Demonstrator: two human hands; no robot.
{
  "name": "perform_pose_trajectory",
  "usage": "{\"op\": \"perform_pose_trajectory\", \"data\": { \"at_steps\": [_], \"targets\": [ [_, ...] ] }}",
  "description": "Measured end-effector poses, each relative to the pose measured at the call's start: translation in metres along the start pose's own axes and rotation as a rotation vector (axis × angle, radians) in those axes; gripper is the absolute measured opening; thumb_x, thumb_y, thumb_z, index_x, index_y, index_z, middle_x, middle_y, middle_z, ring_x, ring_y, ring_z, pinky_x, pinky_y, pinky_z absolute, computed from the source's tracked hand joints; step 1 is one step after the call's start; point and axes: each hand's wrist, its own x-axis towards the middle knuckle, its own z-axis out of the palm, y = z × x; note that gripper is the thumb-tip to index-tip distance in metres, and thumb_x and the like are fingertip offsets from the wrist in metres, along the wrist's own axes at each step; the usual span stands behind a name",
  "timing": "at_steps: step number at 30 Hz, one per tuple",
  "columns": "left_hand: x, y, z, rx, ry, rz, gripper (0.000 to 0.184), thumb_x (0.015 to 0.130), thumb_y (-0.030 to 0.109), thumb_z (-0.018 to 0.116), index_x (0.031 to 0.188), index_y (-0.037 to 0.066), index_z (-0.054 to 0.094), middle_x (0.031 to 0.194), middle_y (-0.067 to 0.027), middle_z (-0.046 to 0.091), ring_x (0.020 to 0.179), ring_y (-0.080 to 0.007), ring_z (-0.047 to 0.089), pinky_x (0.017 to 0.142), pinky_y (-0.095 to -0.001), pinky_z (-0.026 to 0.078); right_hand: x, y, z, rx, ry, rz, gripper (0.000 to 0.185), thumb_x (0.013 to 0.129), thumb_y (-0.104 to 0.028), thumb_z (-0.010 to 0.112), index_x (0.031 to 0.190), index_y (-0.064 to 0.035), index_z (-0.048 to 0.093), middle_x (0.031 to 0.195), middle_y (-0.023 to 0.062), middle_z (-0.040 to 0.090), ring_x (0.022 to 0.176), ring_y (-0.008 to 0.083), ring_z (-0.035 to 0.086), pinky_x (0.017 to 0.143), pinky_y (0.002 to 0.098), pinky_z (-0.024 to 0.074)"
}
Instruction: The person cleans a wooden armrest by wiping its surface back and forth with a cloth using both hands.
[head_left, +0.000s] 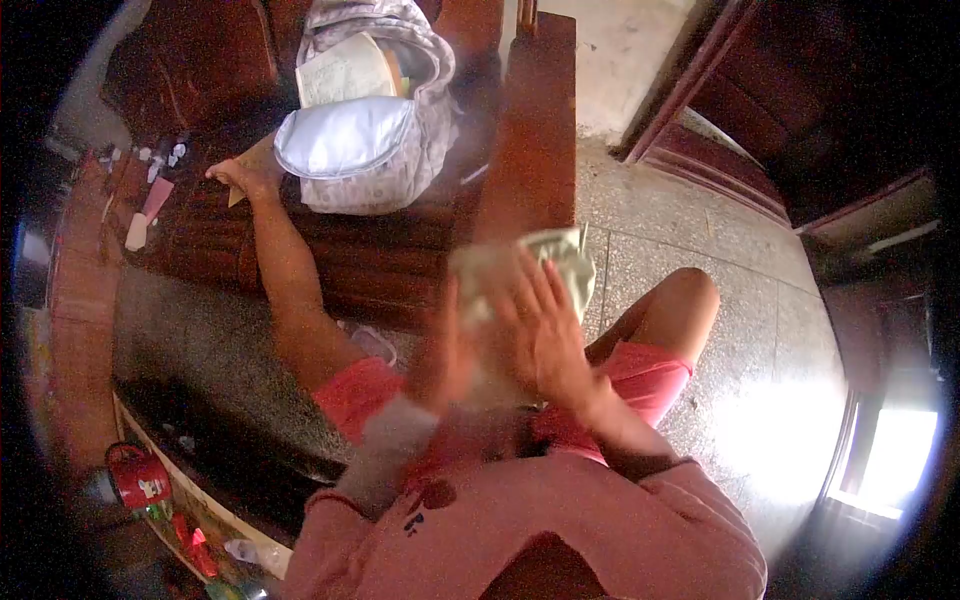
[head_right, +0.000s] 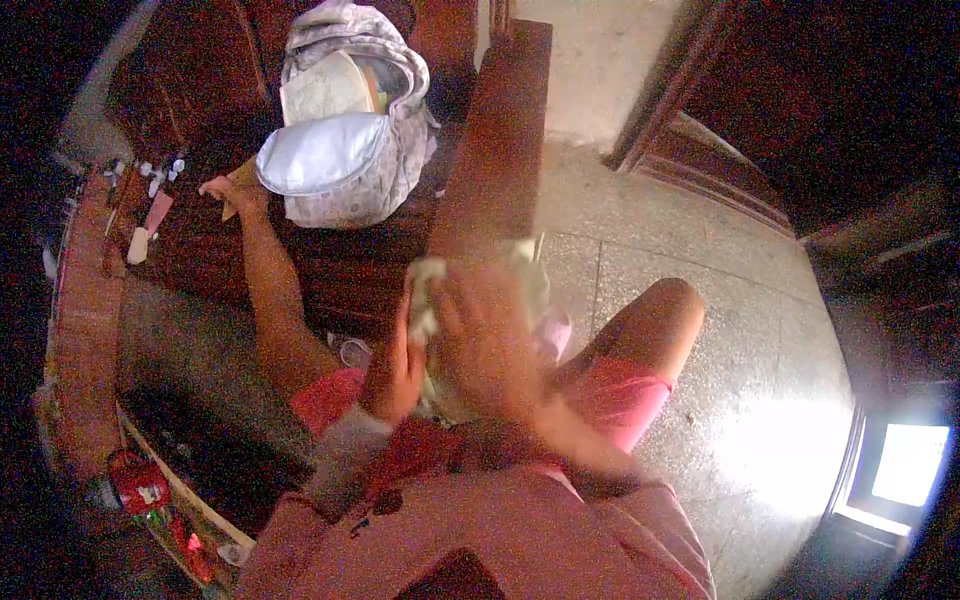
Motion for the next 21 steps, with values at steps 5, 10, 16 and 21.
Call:
{"op": "perform_pose_trajectory", "data": {
  "at_steps": [5, 10, 16, 21],
  "targets": [
    [-0.072, 0.018, 0.014, 0.047, -0.007, 0.028, 0.057, 0.081, 0.005, 0.05, 0.133, 0.003, 0.027, 0.133, -0.0231, 0.029, 0.122, -0.0373, 0.031, 0.101, -0.041, 0.027, -0.066, -0.022, 0.03, 0.105, 0.08, -0.118, 0.06, 0.07, -0.022, 0.054, 0.127, -0.0094, 0.04, 0.134, 0.0149, 0.034, 0.123, 0.0315, 0.033, 0.099, 0.0465, 0.0279],
    [-0.086, 0.012, 0.023, 0.054, 0.004, 0.063, 0.059, 0.08, 0.006, 0.052, 0.133, 0.003, 0.028, 0.135, -0.0245, 0.024, 0.124, -0.0387, 0.027, 0.101, -0.0418, 0.026, -0.084, -0.015, 0.04, 0.199, 0.11, -0.164, 0.056, 0.072, -0.019, 0.053, 0.126, -0.0115, 0.042, 0.132, 0.0109, 0.038, 0.121, 0.0284, 0.037, 0.096, 0.0446, 0.0309],
    [-0.02, 0.021, 0.001, 0.015, -0.084, -0.029, 0.061, 0.078, 0.008, 0.054, 0.133, 0.003, 0.028, 0.137, -0.0262, 0.019, 0.126, -0.0403, 0.022, 0.102, -0.0427, 0.024, -0.051, 0.001, 0.019, 0.219, 0.141, -0.011, 0.049, 0.076, -0.016, 0.05, 0.124, -0.0078, 0.043, 0.132, 0.0145, 0.036, 0.124, 0.0318, 0.031, 0.101, 0.0475, 0.0229],
    [0.054, 0.007, 0.003, 0.063, -0.204, 0.065, 0.06, 0.078, 0.009, 0.055, 0.132, 0.004, 0.029, 0.138, -0.0239, 0.019, 0.128, -0.0399, 0.02, 0.102, -0.044, 0.023, -0.007, 0.039, 0.006, 0.255, 0.089, 0.065, 0.049, 0.079, -0.012, 0.048, 0.125, 0.0016, 0.038, 0.133, 0.0209, 0.031, 0.126, 0.0371, 0.024, 0.103, 0.0484, 0.0208]
  ]
}}
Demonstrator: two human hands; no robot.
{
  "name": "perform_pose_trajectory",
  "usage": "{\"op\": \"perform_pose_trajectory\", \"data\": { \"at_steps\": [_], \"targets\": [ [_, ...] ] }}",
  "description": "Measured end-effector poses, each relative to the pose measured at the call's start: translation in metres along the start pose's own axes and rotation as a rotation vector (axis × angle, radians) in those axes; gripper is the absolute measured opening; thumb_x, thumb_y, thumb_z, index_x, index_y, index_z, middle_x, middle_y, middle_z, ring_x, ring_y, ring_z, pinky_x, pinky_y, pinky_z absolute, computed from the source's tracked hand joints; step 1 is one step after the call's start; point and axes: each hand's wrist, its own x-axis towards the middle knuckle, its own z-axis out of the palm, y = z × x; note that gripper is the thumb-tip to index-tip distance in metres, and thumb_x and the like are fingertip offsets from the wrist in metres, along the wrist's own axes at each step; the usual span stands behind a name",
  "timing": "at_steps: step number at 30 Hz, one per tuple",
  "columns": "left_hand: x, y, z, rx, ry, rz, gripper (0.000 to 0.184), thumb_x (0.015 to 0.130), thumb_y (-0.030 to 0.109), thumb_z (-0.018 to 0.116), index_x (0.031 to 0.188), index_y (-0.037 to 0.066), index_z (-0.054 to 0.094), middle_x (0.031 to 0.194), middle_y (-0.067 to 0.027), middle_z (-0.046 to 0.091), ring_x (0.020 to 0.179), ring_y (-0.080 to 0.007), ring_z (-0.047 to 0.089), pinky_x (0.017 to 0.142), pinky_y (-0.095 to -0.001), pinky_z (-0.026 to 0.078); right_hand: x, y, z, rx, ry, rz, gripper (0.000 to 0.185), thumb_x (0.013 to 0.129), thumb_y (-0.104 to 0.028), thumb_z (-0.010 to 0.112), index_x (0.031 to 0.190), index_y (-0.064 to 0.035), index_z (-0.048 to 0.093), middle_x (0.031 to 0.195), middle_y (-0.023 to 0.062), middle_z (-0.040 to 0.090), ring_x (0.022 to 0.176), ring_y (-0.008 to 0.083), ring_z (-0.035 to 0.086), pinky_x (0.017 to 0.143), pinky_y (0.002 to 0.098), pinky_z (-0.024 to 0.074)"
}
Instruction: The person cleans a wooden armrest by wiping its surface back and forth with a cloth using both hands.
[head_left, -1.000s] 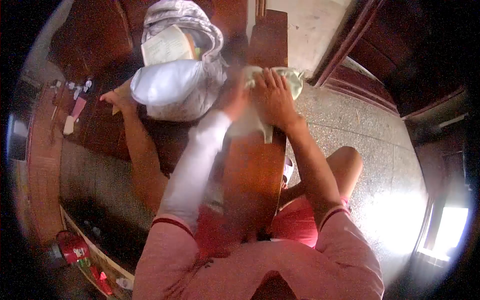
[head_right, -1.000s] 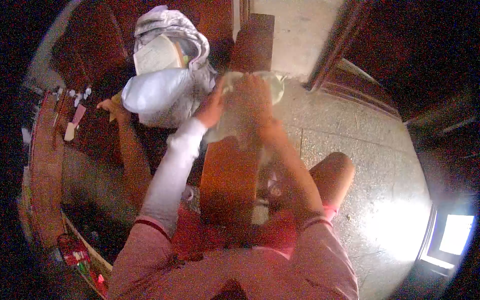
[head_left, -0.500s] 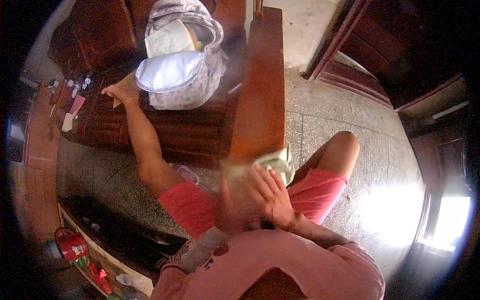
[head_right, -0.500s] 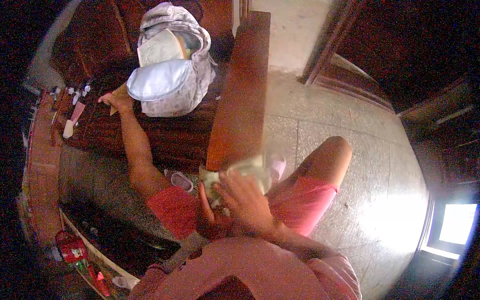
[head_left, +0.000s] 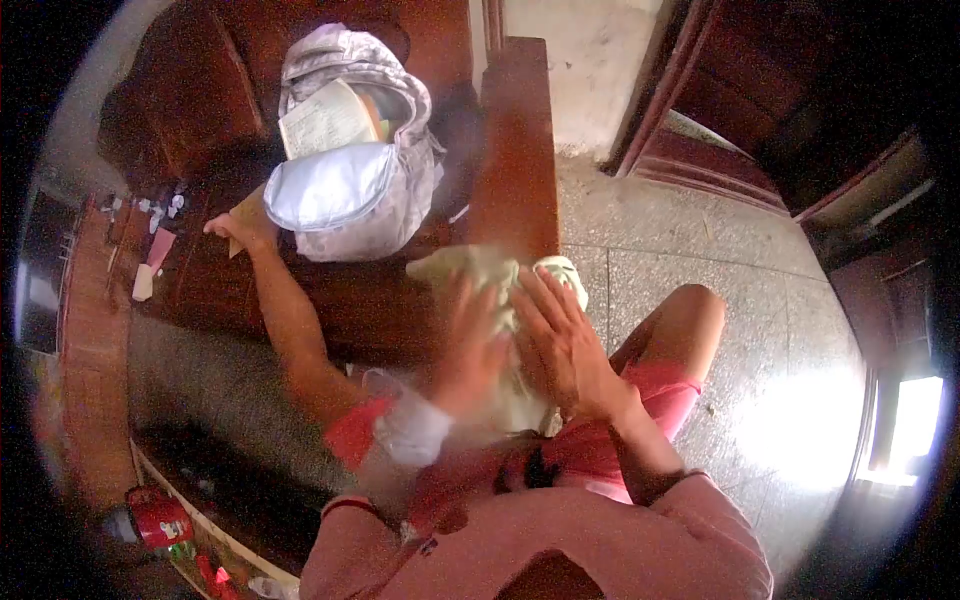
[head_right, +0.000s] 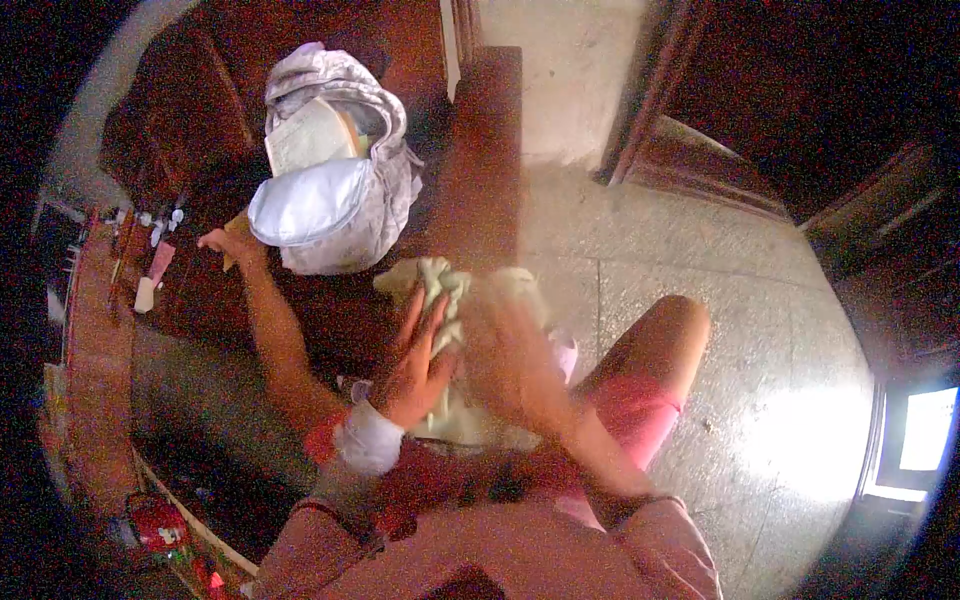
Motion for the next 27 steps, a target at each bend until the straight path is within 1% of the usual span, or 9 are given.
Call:
{"op": "perform_pose_trajectory", "data": {
  "at_steps": [4, 5, 8, 12, 13, 16, 18, 22, 27],
  "targets": [
    [0.066, -0.02, -0.004, 0.149, -0.053, 0.158, 0.056, 0.078, 0.01, 0.055, 0.129, 0.004, 0.033, 0.135, -0.0232, 0.026, 0.124, -0.041, 0.026, 0.102, -0.0451, 0.023, 0.044, 0.03, -0.013, -0.032, -0.076, 0.018, 0.051, 0.079, -0.014, 0.049, 0.124, 0.0056, 0.037, 0.134, 0.0229, 0.028, 0.125, 0.0395, 0.023, 0.104, 0.0449, 0.0209],
    [0.082, -0.03, 0.002, 0.124, -0.026, 0.205, 0.055, 0.078, 0.009, 0.055, 0.128, 0.003, 0.033, 0.135, -0.0233, 0.027, 0.124, -0.0407, 0.026, 0.102, -0.0449, 0.023, 0.06, 0.045, -0.008, -0.271, -0.286, 0.021, 0.049, 0.084, -0.022, 0.042, 0.125, 0.0045, 0.036, 0.136, 0.0224, 0.023, 0.127, 0.0382, 0.019, 0.106, 0.0419, 0.0188],
    [0.129, -0.055, 0.018, 0.104, 0.023, 0.252, 0.055, 0.077, 0.006, 0.055, 0.127, 0.002, 0.034, 0.133, -0.0232, 0.029, 0.123, -0.0395, 0.029, 0.102, -0.044, 0.024, 0.087, 0.066, -0.001, 0.346, 0.081, 0.139, 0.053, 0.09, -0.035, 0.029, 0.128, 0.0015, 0.034, 0.138, 0.022, 0.02, 0.13, 0.035, 0.015, 0.107, 0.0396, 0.0159],
    [0.184, -0.081, 0.04, 0.237, 0.1, 0.192, 0.055, 0.074, -0.002, 0.051, 0.127, 0.003, 0.034, 0.131, -0.0219, 0.033, 0.122, -0.0374, 0.031, 0.102, -0.0418, 0.024, 0.144, 0.097, -0.014, -0.108, -0.058, 0.09, 0.053, 0.087, -0.03, 0.037, 0.13, 0.0005, 0.029, 0.136, 0.0223, 0.023, 0.129, 0.0342, 0.017, 0.106, 0.0418, 0.0167],
    [0.206, -0.094, 0.045, 0.222, 0.17, 0.208, 0.038, 0.08, 0.009, 0.046, 0.117, 0.009, 0.046, 0.125, -0.0135, 0.041, 0.118, -0.0305, 0.036, 0.099, -0.0403, 0.029, 0.158, 0.11, -0.014, -0.194, -0.06, 0.057, 0.052, 0.086, -0.026, 0.042, 0.129, 0.0007, 0.029, 0.135, 0.0222, 0.025, 0.129, 0.0345, 0.019, 0.106, 0.043, 0.0172],
    [0.246, -0.118, 0.053, 0.268, 0.21, 0.247, 0.042, 0.075, 0.004, 0.049, 0.116, 0.011, 0.045, 0.122, -0.012, 0.042, 0.115, -0.0327, 0.037, 0.096, -0.0407, 0.032, 0.198, 0.169, 0.014, -0.098, 0.279, -0.197, 0.051, 0.077, -0.012, 0.052, 0.122, 0.0013, 0.033, 0.129, 0.0215, 0.034, 0.124, 0.0367, 0.027, 0.104, 0.047, 0.0195],
    [0.269, -0.123, 0.051, 0.281, 0.174, 0.2, 0.049, 0.08, 0.005, 0.046, 0.127, 0.006, 0.034, 0.132, -0.0236, 0.031, 0.121, -0.041, 0.031, 0.101, -0.0451, 0.028, 0.233, 0.206, 0.037, -0.142, 0.587, -0.439, 0.05, 0.07, -0.003, 0.057, 0.116, 0.0017, 0.038, 0.123, 0.021, 0.04, 0.119, 0.0386, 0.033, 0.102, 0.0496, 0.0214],
    [0.304, -0.131, 0.055, 0.395, 0.131, -0.01, 0.049, 0.084, 0.015, 0.046, 0.131, 0.008, 0.031, 0.134, -0.0249, 0.026, 0.123, -0.0431, 0.025, 0.101, -0.047, 0.025, 0.276, 0.23, 0.029, -0.545, 0.498, -0.398, 0.027, 0.072, -0.02, 0.052, 0.089, -0.0013, 0.061, 0.108, 0.0165, 0.05, 0.11, 0.036, 0.039, 0.094, 0.0462, 0.03],
    [0.338, -0.176, 0.073, 0.241, 0.312, -0.022, 0.047, 0.088, 0.018, 0.04, 0.134, 0.012, 0.028, 0.134, -0.0236, 0.028, 0.124, -0.0416, 0.026, 0.103, -0.0438, 0.022, 0.297, 0.222, 0.023, -0.568, 0.641, -0.181, 0.042, 0.076, -0.02, 0.052, 0.114, -0.0024, 0.045, 0.116, 0.016, 0.044, 0.11, 0.0336, 0.04, 0.09, 0.0448, 0.0335]
  ]
}}
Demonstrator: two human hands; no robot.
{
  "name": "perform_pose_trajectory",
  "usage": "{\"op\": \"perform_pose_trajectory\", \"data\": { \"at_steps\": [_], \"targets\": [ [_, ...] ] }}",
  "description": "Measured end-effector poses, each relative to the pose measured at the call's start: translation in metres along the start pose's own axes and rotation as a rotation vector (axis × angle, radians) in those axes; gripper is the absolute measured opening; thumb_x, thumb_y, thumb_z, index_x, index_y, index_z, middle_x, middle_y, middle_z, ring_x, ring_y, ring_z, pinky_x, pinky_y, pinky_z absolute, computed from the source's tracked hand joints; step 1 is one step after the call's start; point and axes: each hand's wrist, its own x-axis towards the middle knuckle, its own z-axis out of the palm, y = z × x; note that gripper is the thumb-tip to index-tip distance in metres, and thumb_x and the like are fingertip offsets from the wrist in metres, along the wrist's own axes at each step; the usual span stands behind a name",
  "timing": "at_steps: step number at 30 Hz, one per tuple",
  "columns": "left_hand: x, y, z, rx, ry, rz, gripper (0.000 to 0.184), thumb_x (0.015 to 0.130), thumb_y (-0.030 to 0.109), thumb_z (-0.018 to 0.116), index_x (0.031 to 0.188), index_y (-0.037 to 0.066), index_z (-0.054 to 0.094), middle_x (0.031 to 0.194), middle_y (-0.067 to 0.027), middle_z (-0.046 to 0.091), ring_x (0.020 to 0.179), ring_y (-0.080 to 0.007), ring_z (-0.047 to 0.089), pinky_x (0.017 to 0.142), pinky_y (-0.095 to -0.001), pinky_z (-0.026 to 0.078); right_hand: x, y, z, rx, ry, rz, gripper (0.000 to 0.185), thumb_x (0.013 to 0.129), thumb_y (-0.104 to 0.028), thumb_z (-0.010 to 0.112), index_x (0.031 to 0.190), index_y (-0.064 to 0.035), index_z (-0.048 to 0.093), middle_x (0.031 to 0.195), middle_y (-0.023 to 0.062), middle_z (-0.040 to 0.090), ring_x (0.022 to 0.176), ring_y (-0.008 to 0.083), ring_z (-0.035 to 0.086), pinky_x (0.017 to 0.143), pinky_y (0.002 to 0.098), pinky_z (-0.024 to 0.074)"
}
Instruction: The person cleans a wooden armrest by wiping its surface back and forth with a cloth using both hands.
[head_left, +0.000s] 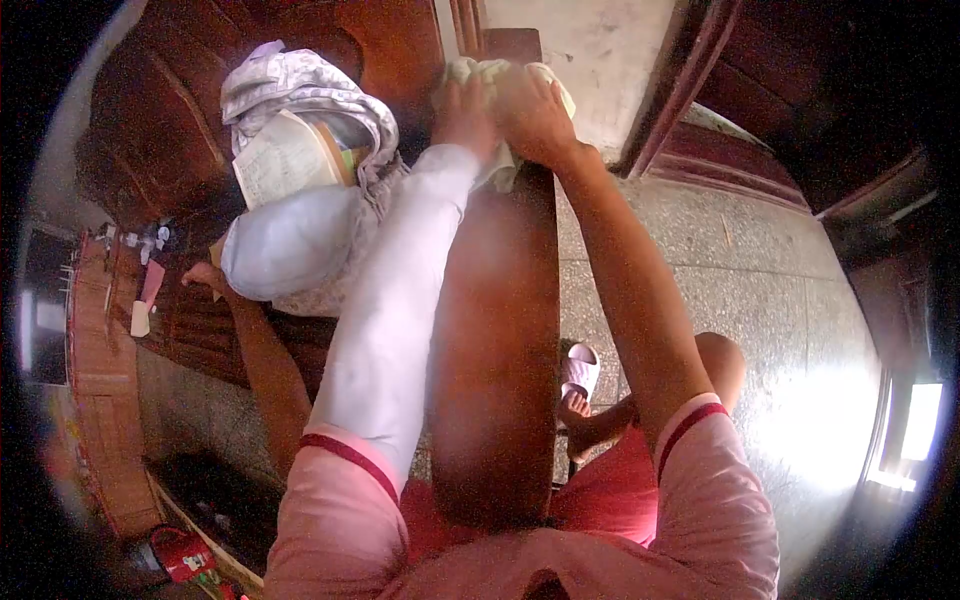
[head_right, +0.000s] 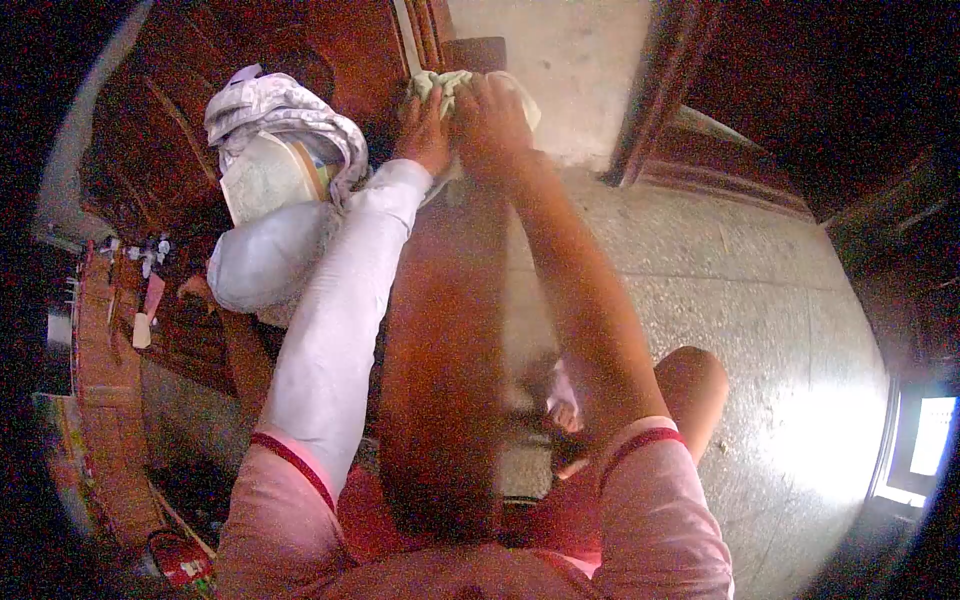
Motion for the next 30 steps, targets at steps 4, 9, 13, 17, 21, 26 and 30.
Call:
{"op": "perform_pose_trajectory", "data": {
  "at_steps": [4, 9, 13, 17, 21, 26, 30],
  "targets": [
    [0.008, -0.007, -0.006, -0.078, -0.007, 0.081, 0.039, 0.083, 0.014, 0.045, 0.122, 0.012, 0.046, 0.133, -0.0139, 0.035, 0.124, -0.0325, 0.03, 0.102, -0.0402, 0.027, 0.018, -0.008, 0.004, -0.053, -0.168, 0.038, 0.04, 0.077, -0.02, 0.05, 0.113, -0.0029, 0.048, 0.117, 0.0164, 0.044, 0.112, 0.0316, 0.039, 0.091, 0.0451, 0.0327],
    [-0.003, 0.005, -0.024, -0.197, -0.033, -0.041, 0.048, 0.087, 0.013, 0.043, 0.132, 0.005, 0.028, 0.125, -0.0229, 0.041, 0.115, -0.0364, 0.04, 0.097, -0.0399, 0.033, 0.023, -0.014, -0.009, 0.297, -0.506, 0.105, 0.035, 0.081, -0.021, 0.047, 0.108, -0.0011, 0.051, 0.119, 0.0178, 0.044, 0.114, 0.0334, 0.04, 0.098, 0.0471, 0.0308],
    [-0.048, -0.103, 0.049, -0.352, -0.053, -0.084, 0.049, 0.087, 0.017, 0.047, 0.131, 0.003, 0.029, 0.127, -0.0206, 0.04, 0.117, -0.0339, 0.04, 0.098, -0.0375, 0.032, -0.013, -0.054, -0.046, 0.077, -0.43, -0.05, 0.037, 0.081, -0.023, 0.047, 0.112, -0.0026, 0.051, 0.129, 0.0188, 0.038, 0.121, 0.0363, 0.033, 0.103, 0.0468, 0.0231],
    [-0.132, -0.092, 0.005, -0.422, -0.137, -0.073, 0.047, 0.086, 0.008, 0.043, 0.131, 0.003, 0.031, 0.135, -0.0151, 0.03, 0.125, -0.0312, 0.028, 0.104, -0.0372, 0.022, -0.037, -0.095, -0.119, 0.24, -0.607, -0.062, 0.043, 0.079, -0.024, 0.049, 0.117, -0.0045, 0.047, 0.133, 0.0182, 0.033, 0.126, 0.0365, 0.025, 0.106, 0.0455, 0.0177],
    [-0.242, 0.013, -0.105, -0.635, -0.228, -0.15, 0.04, 0.087, 0.008, 0.043, 0.127, 0.002, 0.038, 0.136, -0.0136, 0.03, 0.125, -0.0298, 0.028, 0.104, -0.0362, 0.022, -0.053, -0.144, -0.206, 0.299, -0.883, -0.03, 0.051, 0.075, -0.026, 0.051, 0.12, -0.0028, 0.045, 0.134, 0.0192, 0.032, 0.127, 0.0353, 0.023, 0.106, 0.044, 0.0165],
    [-0.338, 0.109, -0.199, -0.666, -0.133, -0.284, 0.037, 0.09, 0.013, 0.044, 0.125, 0.001, 0.039, 0.13, -0.0157, 0.038, 0.117, -0.0305, 0.039, 0.098, -0.0359, 0.031, -0.118, -0.196, -0.281, 0.353, -0.875, 0.016, 0.054, 0.076, -0.024, 0.049, 0.124, -0.0019, 0.04, 0.134, 0.0204, 0.029, 0.126, 0.0349, 0.025, 0.105, 0.0441, 0.0187],
    [-0.42, 0.133, -0.203, -0.492, 0.002, -0.106, 0.046, 0.089, 0.019, 0.045, 0.129, 0.001, 0.03, 0.131, -0.0161, 0.035, 0.118, -0.0301, 0.037, 0.1, -0.037, 0.029, -0.186, -0.226, -0.316, 0.453, -0.539, -0.1, 0.049, 0.074, -0.019, 0.05, 0.122, -0.0071, 0.044, 0.13, 0.0143, 0.037, 0.118, 0.0341, 0.036, 0.096, 0.0455, 0.0321]
  ]
}}
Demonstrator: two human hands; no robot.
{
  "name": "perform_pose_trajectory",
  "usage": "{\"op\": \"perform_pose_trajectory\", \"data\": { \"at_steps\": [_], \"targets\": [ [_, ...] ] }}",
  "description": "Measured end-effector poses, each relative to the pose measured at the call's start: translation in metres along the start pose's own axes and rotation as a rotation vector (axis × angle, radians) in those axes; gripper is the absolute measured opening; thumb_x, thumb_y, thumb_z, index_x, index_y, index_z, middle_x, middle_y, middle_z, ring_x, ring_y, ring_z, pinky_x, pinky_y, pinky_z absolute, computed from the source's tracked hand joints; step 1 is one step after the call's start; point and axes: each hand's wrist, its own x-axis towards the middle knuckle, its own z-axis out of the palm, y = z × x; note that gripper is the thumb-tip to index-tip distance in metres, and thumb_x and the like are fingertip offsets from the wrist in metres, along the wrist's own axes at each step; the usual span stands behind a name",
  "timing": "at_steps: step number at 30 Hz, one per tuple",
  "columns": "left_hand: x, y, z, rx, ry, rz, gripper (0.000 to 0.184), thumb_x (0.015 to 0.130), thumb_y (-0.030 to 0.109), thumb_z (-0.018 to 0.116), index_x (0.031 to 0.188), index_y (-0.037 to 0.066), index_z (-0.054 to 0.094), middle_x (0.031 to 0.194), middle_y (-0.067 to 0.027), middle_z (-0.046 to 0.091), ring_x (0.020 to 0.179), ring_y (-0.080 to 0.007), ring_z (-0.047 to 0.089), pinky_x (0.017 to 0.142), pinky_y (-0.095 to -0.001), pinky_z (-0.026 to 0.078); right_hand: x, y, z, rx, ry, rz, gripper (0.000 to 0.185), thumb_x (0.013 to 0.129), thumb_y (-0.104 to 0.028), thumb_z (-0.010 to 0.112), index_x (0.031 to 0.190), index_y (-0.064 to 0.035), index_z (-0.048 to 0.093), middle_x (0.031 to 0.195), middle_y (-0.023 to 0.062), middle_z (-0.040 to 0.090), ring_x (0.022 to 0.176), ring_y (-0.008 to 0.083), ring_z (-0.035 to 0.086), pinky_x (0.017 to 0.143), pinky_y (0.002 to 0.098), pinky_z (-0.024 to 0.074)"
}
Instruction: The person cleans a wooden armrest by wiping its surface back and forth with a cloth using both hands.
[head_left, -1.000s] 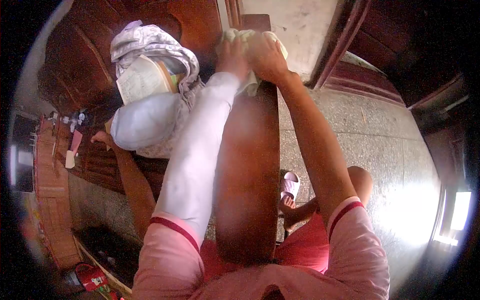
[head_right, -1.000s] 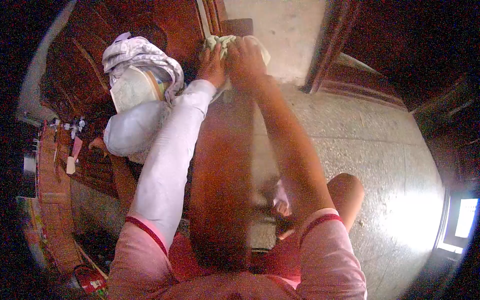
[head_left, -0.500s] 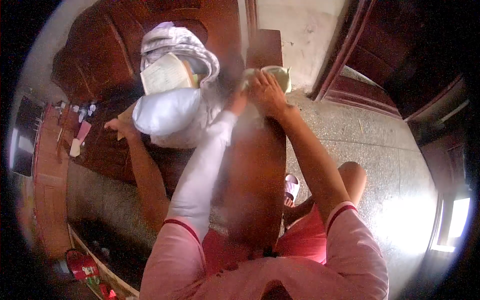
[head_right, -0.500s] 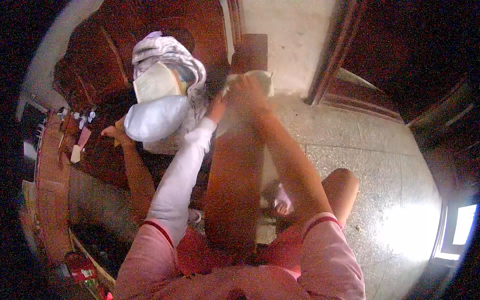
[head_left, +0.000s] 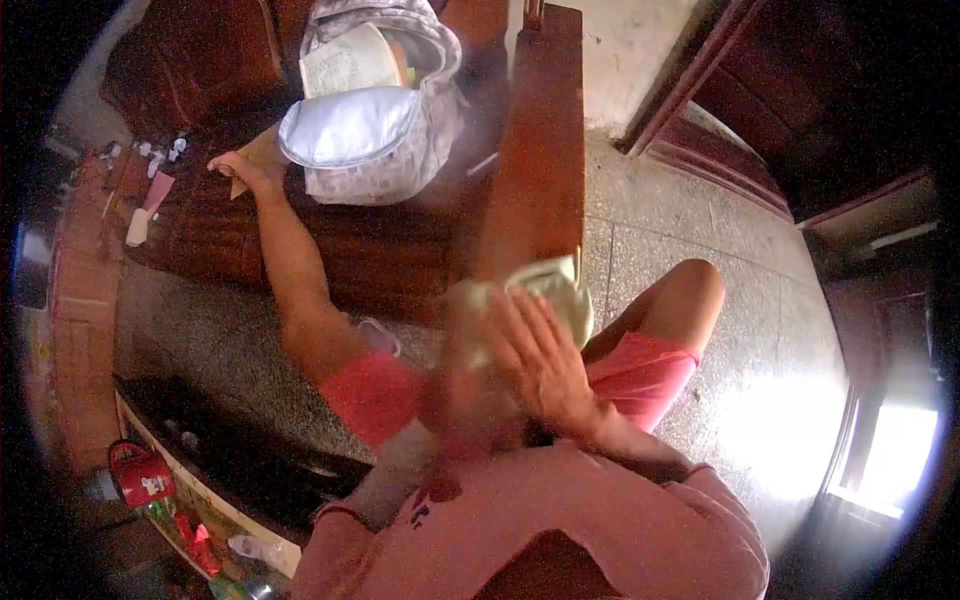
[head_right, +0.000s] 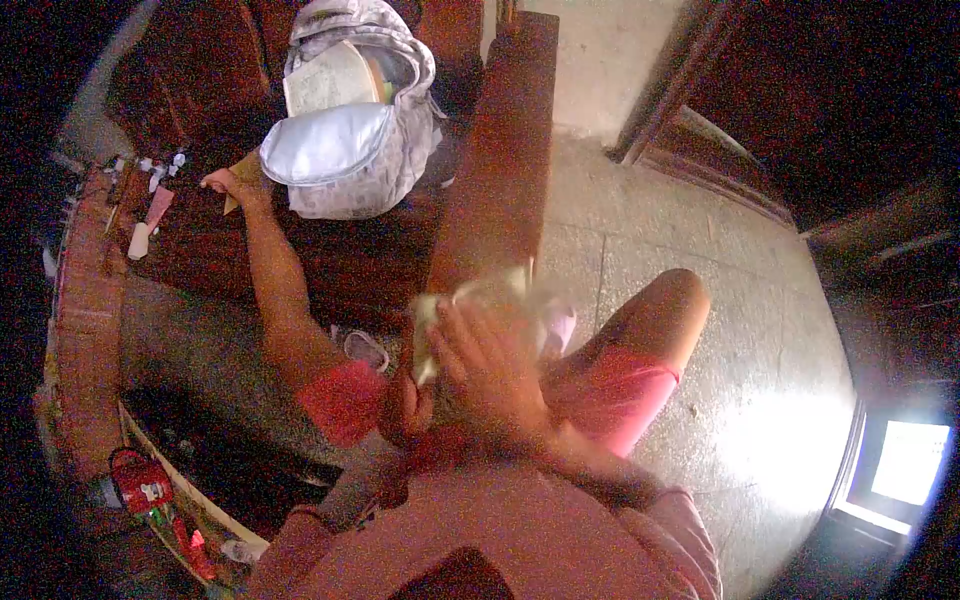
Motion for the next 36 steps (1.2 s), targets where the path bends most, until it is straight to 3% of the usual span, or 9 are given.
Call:
{"op": "perform_pose_trajectory", "data": {
  "at_steps": [4, 7, 8, 14, 18, 27, 31, 35, 36],
  "targets": [
    [-0.06, -0.019, 0.022, -0.198, 0.004, -0.124, 0.056, 0.088, 0.025, 0.047, 0.132, 0.002, 0.021, 0.134, -0.0166, 0.03, 0.122, -0.0295, 0.033, 0.102, -0.0384, 0.025, -0.04, -0.019, 0.008, 0.091, -0.148, -0.008, 0.053, 0.073, -0.02, 0.052, 0.124, -0.009, 0.042, 0.134, 0.0121, 0.034, 0.121, 0.0316, 0.034, 0.098, 0.0456, 0.0305],
    [-0.076, -0.044, 0.038, -1.373, 0.222, -0.751, 0.065, 0.087, 0.03, 0.048, 0.135, 0.003, 0.014, 0.136, -0.0169, 0.026, 0.124, -0.0291, 0.03, 0.104, -0.0395, 0.023, -0.047, -0.014, 0.012, 0.127, -0.126, -0.004, 0.052, 0.072, -0.02, 0.053, 0.122, -0.0087, 0.045, 0.133, 0.0114, 0.035, 0.121, 0.0318, 0.035, 0.096, 0.0454, 0.0324],
    [-0.077, -0.052, 0.039, -1.322, 0.222, -0.875, 0.067, 0.086, 0.032, 0.048, 0.135, 0.003, 0.013, 0.136, -0.0172, 0.026, 0.124, -0.0299, 0.03, 0.104, -0.0403, 0.022, -0.045, -0.012, 0.006, 0.128, -0.129, 0.005, 0.051, 0.072, -0.02, 0.053, 0.121, -0.0081, 0.045, 0.133, 0.0119, 0.035, 0.121, 0.0321, 0.035, 0.096, 0.0454, 0.0326],
    [0.038, 0.026, -0.015, 0.182, -0.106, 0.086, 0.051, 0.083, 0.021, 0.05, 0.126, 0.0, 0.033, 0.134, -0.0192, 0.03, 0.122, -0.0376, 0.031, 0.102, -0.0442, 0.024, -0.021, 0.005, -0.016, 0.122, -0.053, 0.116, 0.05, 0.071, -0.015, 0.052, 0.119, -0.0037, 0.045, 0.13, 0.0164, 0.036, 0.119, 0.0357, 0.035, 0.095, 0.0474, 0.0319],
    [0.093, 0.021, -0.015, 0.187, -0.292, 0.139, 0.049, 0.071, 0.003, 0.057, 0.117, -0.001, 0.041, 0.131, -0.0214, 0.033, 0.121, -0.0389, 0.031, 0.101, -0.0446, 0.024, -0.011, 0.031, -0.003, 0.197, -0.006, 0.209, 0.045, 0.076, -0.018, 0.043, 0.115, 0.0036, 0.045, 0.13, 0.0217, 0.035, 0.124, 0.0376, 0.027, 0.101, 0.0501, 0.0227],
    [0.228, -0.031, 0.026, 0.227, -0.373, 0.284, 0.054, 0.077, 0.004, 0.051, 0.125, -0.009, 0.031, 0.124, -0.026, 0.04, 0.117, -0.0364, 0.038, 0.1, -0.04, 0.028, 0.082, 0.12, -0.012, 0.206, 0.134, 0.208, 0.037, 0.075, -0.001, 0.05, 0.111, 0.0093, 0.045, 0.125, 0.0265, 0.035, 0.123, 0.0402, 0.026, 0.103, 0.0447, 0.023],
    [0.283, -0.084, 0.058, 0.369, -0.265, 0.332, 0.052, 0.076, 0.008, 0.051, 0.124, -0.002, 0.035, 0.124, -0.023, 0.041, 0.117, -0.0355, 0.038, 0.099, -0.0416, 0.028, 0.136, 0.165, -0.014, -0.065, -0.137, 0.241, 0.042, 0.078, -0.002, 0.049, 0.118, 0.0061, 0.04, 0.128, 0.0247, 0.034, 0.124, 0.0382, 0.026, 0.104, 0.0433, 0.0231],
    [0.341, -0.132, 0.097, 0.432, -0.05, 0.422, 0.048, 0.071, 0.007, 0.056, 0.116, 0.002, 0.042, 0.117, -0.0202, 0.045, 0.11, -0.0368, 0.041, 0.093, -0.0447, 0.031, 0.163, 0.258, 0.044, 0.06, 0.374, -0.016, 0.046, 0.079, -0.002, 0.049, 0.122, 0.0044, 0.036, 0.128, 0.0237, 0.035, 0.123, 0.0383, 0.029, 0.103, 0.0431, 0.0243],
    [0.354, -0.129, 0.093, 0.512, -0.12, 0.47, 0.056, 0.077, 0.01, 0.052, 0.126, -0.003, 0.03, 0.125, -0.0237, 0.039, 0.116, -0.0382, 0.037, 0.097, -0.0434, 0.029, 0.178, 0.266, 0.041, 0.155, 0.331, 0.119, 0.049, 0.079, -0.001, 0.049, 0.125, 0.004, 0.032, 0.127, 0.0244, 0.035, 0.122, 0.0386, 0.03, 0.103, 0.0432, 0.0256]
  ]
}}
